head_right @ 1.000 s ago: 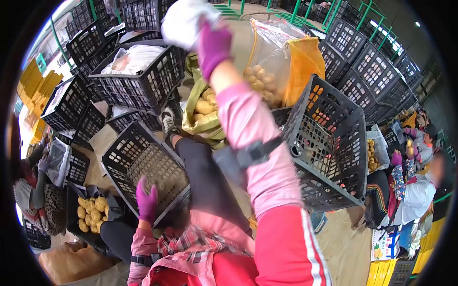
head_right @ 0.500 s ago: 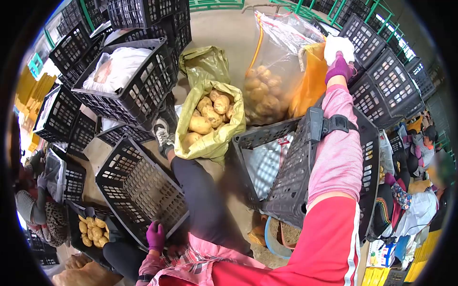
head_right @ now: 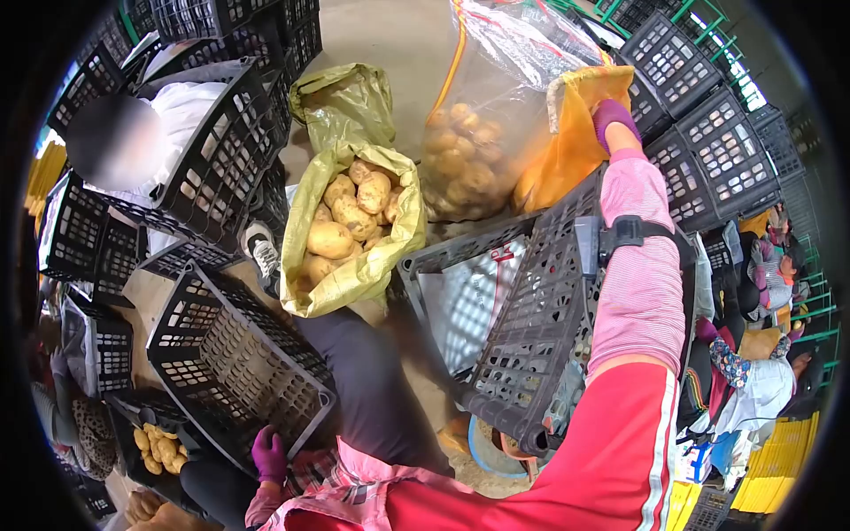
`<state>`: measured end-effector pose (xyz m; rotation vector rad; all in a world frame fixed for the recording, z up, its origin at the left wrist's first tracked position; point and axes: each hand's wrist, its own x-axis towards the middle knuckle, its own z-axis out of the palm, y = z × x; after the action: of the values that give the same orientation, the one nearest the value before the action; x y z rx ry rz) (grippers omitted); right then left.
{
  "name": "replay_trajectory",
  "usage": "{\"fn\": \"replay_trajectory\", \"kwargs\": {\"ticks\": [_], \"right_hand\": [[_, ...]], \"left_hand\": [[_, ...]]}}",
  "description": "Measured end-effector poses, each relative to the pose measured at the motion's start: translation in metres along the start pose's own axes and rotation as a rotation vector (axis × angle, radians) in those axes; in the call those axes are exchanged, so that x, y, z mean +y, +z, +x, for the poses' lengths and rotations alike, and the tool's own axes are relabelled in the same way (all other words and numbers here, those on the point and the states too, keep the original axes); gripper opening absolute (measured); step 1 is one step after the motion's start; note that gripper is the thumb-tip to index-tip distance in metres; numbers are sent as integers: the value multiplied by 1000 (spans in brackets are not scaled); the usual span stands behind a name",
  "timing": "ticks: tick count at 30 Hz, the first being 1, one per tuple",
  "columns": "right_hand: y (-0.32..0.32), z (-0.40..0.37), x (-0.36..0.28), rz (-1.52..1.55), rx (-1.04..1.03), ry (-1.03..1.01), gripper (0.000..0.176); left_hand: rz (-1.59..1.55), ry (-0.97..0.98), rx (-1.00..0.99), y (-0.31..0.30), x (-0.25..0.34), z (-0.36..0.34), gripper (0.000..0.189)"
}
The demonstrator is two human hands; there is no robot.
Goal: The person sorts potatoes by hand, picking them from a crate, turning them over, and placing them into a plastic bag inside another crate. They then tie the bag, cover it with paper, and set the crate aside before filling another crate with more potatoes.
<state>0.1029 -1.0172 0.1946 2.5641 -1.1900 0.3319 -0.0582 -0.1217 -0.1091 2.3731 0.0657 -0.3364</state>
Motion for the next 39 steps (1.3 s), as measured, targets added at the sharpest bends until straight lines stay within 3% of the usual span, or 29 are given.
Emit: {"fn": "replay_trajectory", "kwargs": {"ticks": [12,19,24,27,28,30,31,33,34,35,37,39], "right_hand": [[64,4,42,-57,-177,-197,38],[49,29,74,-151,-289,-181,37],[18,48,79,-228,-362,-189,36],[-9,56,76,-265,-426,-216,36],[-21,58,70,-259,-450,-243,36],[-54,63,34,-193,-478,-386,36],[-75,55,-4,-102,-423,-525,36],[-180,-71,-101,-44,-86,-748,35],[-194,-97,-120,123,60,-762,34],[-207,-108,-136,40,34,-646,35],[-207,-91,-120,-56,84,-701,34],[-224,-111,-97,115,97,-302,30]], "left_hand": [[85,-110,28,-5,4,-10,32],[28,-78,95,1,12,-8,33],[45,-169,-23,-10,24,-7,39],[-201,-67,-115,-22,43,-18,49],[-171,-12,-263,-27,46,-20,59],[57,194,-292,-30,52,-29,59],[116,289,-284,-24,48,-28,57],[159,249,-272,3,20,-23,52],[163,231,-276,3,25,-19,50],[174,196,-281,-2,30,-23,47],[196,211,-250,-1,22,-27,44],[218,191,-291,-4,18,-27,42]]}}
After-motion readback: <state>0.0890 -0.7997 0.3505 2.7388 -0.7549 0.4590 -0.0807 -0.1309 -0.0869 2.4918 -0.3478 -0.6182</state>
